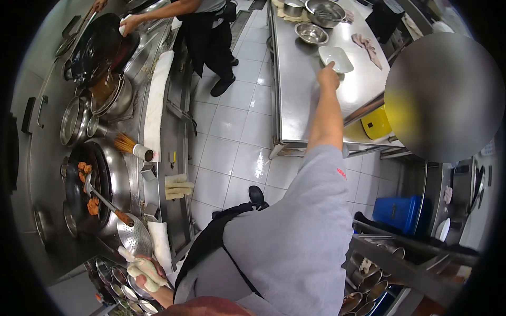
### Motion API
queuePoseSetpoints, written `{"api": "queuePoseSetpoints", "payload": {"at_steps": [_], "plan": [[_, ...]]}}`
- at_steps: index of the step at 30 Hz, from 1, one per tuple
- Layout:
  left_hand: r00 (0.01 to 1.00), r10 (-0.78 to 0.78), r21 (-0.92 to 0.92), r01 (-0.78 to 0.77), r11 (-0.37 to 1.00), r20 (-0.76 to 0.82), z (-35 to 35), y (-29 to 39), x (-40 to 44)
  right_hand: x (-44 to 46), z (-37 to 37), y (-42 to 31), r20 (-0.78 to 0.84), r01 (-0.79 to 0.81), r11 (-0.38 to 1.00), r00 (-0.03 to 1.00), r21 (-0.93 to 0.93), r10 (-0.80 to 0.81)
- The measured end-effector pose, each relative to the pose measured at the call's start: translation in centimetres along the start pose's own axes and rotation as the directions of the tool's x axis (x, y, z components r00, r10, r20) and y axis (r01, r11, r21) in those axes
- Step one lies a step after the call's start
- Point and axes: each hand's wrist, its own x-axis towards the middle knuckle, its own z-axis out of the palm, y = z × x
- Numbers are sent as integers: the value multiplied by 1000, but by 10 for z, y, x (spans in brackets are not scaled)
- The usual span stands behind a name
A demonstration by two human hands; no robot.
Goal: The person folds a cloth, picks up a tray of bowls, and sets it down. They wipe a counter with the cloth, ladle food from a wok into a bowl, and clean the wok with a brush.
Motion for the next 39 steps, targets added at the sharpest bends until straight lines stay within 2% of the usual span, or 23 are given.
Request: {"api": "queuePoseSetpoints", "payload": {"at_steps": [1,2,4,5,9,12,15,21,24,25,28,30,32,34,35,36,37,38,39], "plan": [[994,16,33,-12,999,-105,13,0,-1,4,-1,3,56,6,999,998,-38,-4],[993,28,46,-23,999,-111,15,-1,1,6,-2,4,110,11,997,994,-75,-3],[993,47,79,-38,996,-113,17,-2,4,0,0,5,72,13,999,997,-50,-9],[999,-11,75,15,997,-49,22,4,10,-3,1,7,48,11,999,999,-37,-10],[998,-49,57,46,997,39,30,9,30,-28,9,7,-94,176,980,978,-96,-185],[989,-20,65,11,998,146,21,3,45,-70,7,-2,-83,265,957,958,-121,-276],[975,-54,52,44,998,216,30,4,59,-118,10,-4,-70,323,943,942,-87,-329],[928,-108,15,111,994,355,41,-8,83,-178,4,-6,-76,298,954,951,-43,-301],[942,-110,29,106,994,317,45,-14,87,-178,5,-1,-91,304,953,949,-11,-303],[939,-113,38,106,994,325,43,-16,87,-185,1,-3,-139,296,954,947,39,-289],[946,-97,55,84,995,309,48,-22,85,-224,-8,-7,-240,452,868,883,206,-403],[950,-112,53,101,994,293,57,-24,80,-263,6,-7,-198,553,725,830,412,-521],[956,-115,30,111,993,269,63,-28,74,-317,8,-11,36,482,695,808,533,-588],[950,-173,-33,188,982,261,56,-34,69,-372,35,-7,138,494,617,701,612,-699],[944,-187,-44,206,978,272,58,-34,67,-401,36,-7,288,436,633,627,640,-724],[944,-190,-59,213,975,271,62,-34,65,-427,37,-7,429,385,649,516,657,-741],[965,-162,-135,192,972,207,63,-39,60,-447,29,-8,510,357,621,361,698,-781],[969,-153,-141,182,973,195,63,-40,55,-462,18,-13,572,321,600,187,733,-799],[971,-119,-147,151,978,206,64,-43,53,-471,12,-19,574,321,562,67,762,-816]]}}
